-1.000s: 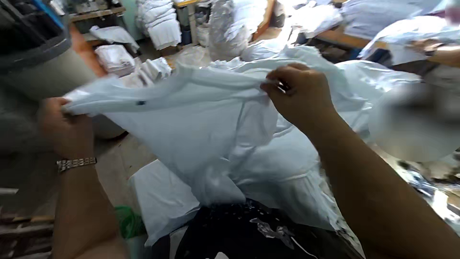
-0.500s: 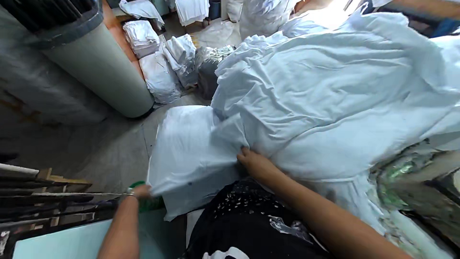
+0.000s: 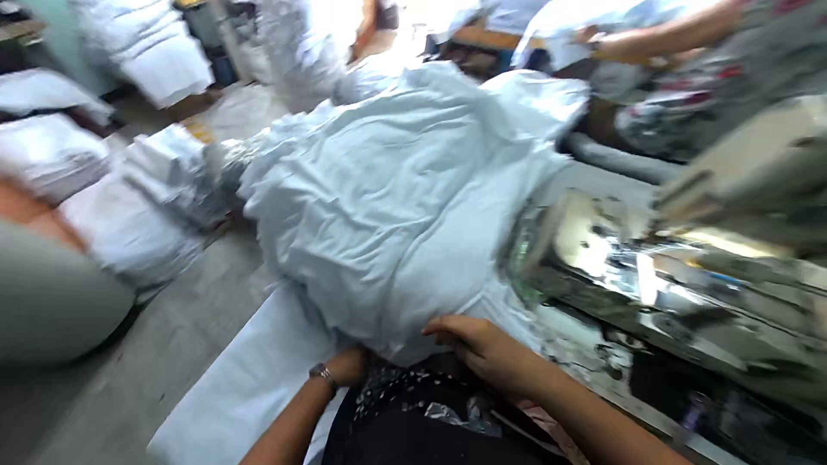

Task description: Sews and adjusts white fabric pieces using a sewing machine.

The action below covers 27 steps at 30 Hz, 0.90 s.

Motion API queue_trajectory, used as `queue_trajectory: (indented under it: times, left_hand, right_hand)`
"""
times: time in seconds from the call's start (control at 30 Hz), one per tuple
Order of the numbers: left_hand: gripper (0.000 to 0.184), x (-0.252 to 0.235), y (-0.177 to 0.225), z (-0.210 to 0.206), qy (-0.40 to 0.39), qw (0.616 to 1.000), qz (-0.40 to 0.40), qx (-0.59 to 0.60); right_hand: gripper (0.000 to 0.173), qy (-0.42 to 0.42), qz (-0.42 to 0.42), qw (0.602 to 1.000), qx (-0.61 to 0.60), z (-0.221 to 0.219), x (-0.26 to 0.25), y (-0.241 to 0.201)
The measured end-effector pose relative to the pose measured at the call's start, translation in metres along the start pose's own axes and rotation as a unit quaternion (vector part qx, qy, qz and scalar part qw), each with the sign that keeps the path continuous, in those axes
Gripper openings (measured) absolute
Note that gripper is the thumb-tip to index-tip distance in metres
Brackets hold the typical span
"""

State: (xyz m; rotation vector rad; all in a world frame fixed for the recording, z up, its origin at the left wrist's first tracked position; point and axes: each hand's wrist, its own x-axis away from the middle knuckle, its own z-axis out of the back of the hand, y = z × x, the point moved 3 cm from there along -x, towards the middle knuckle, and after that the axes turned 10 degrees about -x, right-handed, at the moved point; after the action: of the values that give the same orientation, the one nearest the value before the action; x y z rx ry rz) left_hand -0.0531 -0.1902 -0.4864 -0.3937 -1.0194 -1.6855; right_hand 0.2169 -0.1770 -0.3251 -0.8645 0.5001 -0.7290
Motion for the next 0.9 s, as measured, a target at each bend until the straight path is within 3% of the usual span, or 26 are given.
queue_trajectory:
  times: [0.07, 0.1, 0.2, 0.27, 0.33, 0.43, 0.5, 0.57, 0.67, 0.77, 0.83, 0.9]
  left_hand:
    - [0.029, 0.01, 0.056, 0.015, -0.062, 0.978, -0.027, -0.199]
    - [0.029, 0.016, 0.074, 0.025, -0.084, 0.965, -0.054, -0.242]
    - [0.024, 0.035, 0.114, 0.065, -0.106, 0.933, -0.294, -0.178]
    - [0.029, 0.043, 0.146, 0.099, -0.053, 0.899, -0.423, -0.098]
    - [0.029, 0.041, 0.181, 0.129, 0.086, 0.886, -0.45, -0.075]
    - [0.041, 0.008, 0.231, 0.15, 0.262, 0.899, -0.317, -0.148]
    - [0.045, -0.024, 0.251, 0.142, 0.286, 0.909, -0.213, -0.215]
    - [0.033, -0.039, 0.26, 0.134, 0.305, 0.896, -0.186, -0.265]
    - [0.032, -0.041, 0.256, 0.134, 0.308, 0.89, -0.216, -0.259]
    - [0.032, -0.034, 0.245, 0.142, 0.304, 0.891, -0.299, -0.157]
    - [0.02, -0.02, 0.245, 0.149, 0.28, 0.859, -0.417, -0.098]
    - [0.021, -0.005, 0.252, 0.155, 0.227, 0.825, -0.491, -0.161]
  right_hand:
    - [0.027, 0.147, -0.016, 0.988, 0.039, 0.027, 0.031, 0.017]
    - [0.025, 0.215, -0.038, 0.974, 0.059, 0.036, 0.046, 0.029]
    - [0.021, 0.362, -0.125, 0.922, 0.058, 0.037, 0.072, 0.062]
    - [0.026, 0.415, -0.148, 0.895, 0.069, 0.026, 0.075, 0.074]
    - [0.032, 0.424, -0.132, 0.888, 0.117, 0.02, 0.073, 0.074]
    - [0.037, 0.417, -0.107, 0.891, 0.145, 0.017, 0.071, 0.074]
    - [0.032, 0.414, -0.095, 0.891, 0.161, 0.017, 0.072, 0.076]
    - [0.027, 0.41, -0.086, 0.892, 0.168, 0.017, 0.072, 0.079]
    - [0.024, 0.412, -0.079, 0.897, 0.138, 0.018, 0.075, 0.083]
    - [0.025, 0.41, -0.058, 0.908, 0.066, 0.024, 0.074, 0.069]
    - [0.023, 0.386, -0.022, 0.921, -0.044, 0.034, 0.071, 0.045]
    - [0.02, 0.353, 0.013, 0.925, -0.143, 0.044, 0.073, 0.02]
